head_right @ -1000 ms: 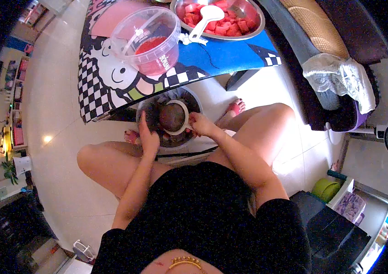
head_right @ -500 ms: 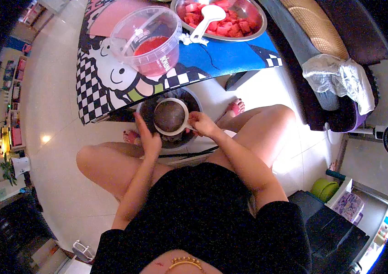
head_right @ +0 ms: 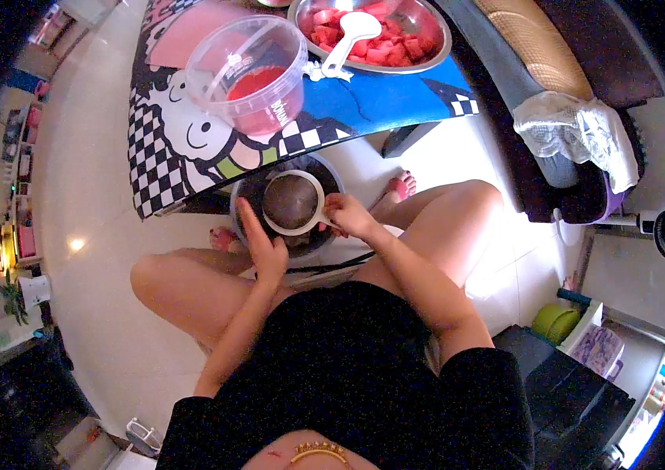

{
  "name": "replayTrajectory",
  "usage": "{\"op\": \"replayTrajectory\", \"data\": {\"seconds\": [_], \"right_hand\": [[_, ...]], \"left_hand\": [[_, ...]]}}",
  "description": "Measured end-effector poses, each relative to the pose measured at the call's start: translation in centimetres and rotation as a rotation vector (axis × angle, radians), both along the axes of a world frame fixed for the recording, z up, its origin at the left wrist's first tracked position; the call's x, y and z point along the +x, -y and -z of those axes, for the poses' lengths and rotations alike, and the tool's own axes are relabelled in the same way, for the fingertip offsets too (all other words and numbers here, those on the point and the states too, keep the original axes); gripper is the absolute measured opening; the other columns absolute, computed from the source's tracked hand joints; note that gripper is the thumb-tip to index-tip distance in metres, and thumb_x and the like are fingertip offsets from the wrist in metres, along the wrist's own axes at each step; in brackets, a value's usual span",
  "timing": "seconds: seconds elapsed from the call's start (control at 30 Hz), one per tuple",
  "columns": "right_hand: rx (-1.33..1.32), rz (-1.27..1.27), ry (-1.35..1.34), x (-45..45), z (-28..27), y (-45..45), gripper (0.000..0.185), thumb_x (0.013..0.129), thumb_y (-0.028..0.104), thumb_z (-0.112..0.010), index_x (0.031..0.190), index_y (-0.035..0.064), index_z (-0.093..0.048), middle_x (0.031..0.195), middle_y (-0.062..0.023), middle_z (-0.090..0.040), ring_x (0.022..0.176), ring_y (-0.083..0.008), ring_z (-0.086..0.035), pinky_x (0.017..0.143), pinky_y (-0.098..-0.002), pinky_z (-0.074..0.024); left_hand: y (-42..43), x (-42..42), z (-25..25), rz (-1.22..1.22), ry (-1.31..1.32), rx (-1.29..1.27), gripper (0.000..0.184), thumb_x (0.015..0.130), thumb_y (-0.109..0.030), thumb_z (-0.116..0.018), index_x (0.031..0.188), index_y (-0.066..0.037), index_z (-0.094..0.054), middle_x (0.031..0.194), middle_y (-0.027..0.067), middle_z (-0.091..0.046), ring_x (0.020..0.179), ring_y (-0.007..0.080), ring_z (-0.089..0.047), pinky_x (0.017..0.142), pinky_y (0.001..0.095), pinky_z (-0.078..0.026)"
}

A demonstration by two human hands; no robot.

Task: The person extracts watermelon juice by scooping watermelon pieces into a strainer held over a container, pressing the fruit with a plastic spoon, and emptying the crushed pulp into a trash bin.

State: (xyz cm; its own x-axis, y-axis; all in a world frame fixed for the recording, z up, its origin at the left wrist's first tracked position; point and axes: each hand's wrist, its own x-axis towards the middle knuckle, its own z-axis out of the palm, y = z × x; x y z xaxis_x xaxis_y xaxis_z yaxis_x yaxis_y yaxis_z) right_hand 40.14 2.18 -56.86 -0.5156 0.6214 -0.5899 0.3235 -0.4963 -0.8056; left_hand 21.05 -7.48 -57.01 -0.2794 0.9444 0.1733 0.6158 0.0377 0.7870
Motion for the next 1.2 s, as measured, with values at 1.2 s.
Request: {"op": "replayTrajectory", "data": {"seconds": [1.2], "right_hand": [[0.746, -0.221, -0.065, 1.0, -25.0, 1.0, 0.018, 0.095, 0.009, -0.054, 0.112, 0.0033, -0.056, 0.083, -0.0137, -0.065, 0.076, -0.0276, -0.067, 0.068, -0.0374, -0.0500]], "left_hand": [[0.2, -2.0, -20.7, 0.260, 0.174, 0.289, 0.070, 0.084, -0.001, -0.053, 0.147, 0.006, -0.023, 0.152, 0.0275, -0.023, 0.141, 0.0409, -0.027, 0.115, 0.0475, -0.024]]}}
